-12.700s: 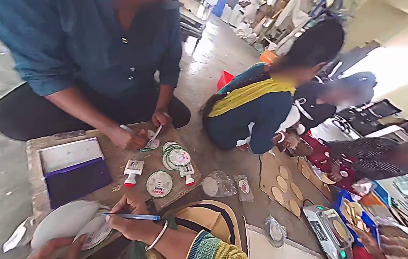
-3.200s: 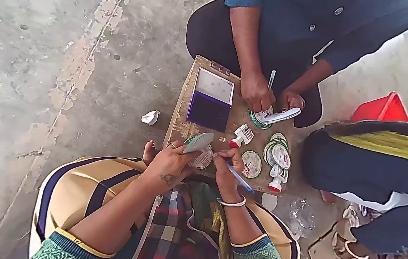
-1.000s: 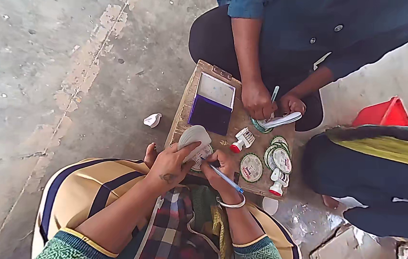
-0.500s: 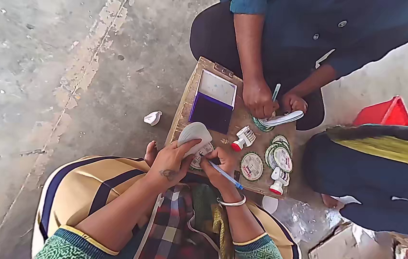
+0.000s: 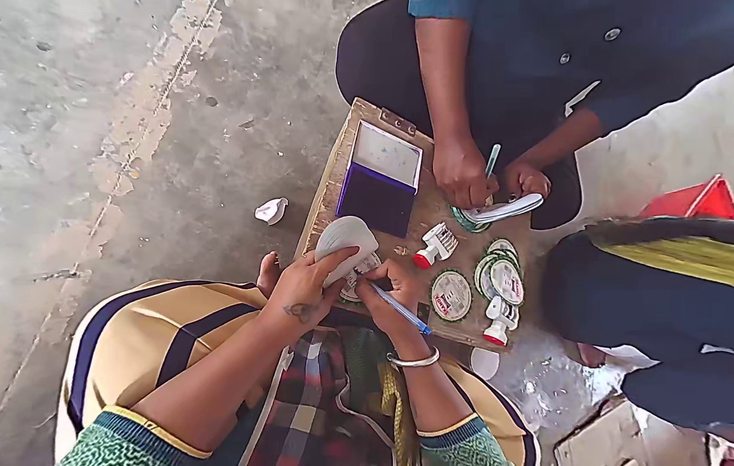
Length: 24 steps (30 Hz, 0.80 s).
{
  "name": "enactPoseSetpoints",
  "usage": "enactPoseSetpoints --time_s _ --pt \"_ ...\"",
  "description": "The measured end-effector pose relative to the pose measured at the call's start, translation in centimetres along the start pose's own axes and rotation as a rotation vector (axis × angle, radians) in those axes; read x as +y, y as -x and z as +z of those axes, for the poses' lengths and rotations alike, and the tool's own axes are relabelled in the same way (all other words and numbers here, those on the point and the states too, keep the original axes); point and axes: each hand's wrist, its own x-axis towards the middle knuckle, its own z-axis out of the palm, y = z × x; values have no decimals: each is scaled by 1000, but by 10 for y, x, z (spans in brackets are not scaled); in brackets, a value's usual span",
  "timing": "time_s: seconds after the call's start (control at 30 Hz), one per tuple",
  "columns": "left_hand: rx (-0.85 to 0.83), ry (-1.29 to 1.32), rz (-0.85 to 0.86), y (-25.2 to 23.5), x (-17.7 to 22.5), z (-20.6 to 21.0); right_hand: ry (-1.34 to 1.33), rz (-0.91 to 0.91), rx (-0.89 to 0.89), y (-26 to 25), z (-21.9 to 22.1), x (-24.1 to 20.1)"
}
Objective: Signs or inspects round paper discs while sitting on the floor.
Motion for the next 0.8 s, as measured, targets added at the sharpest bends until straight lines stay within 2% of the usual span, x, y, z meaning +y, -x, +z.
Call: enactPoseSetpoints --time_s 0.8 --pt "-35 -17 -10 -1 2 -3 74 -5 72 0 2 1"
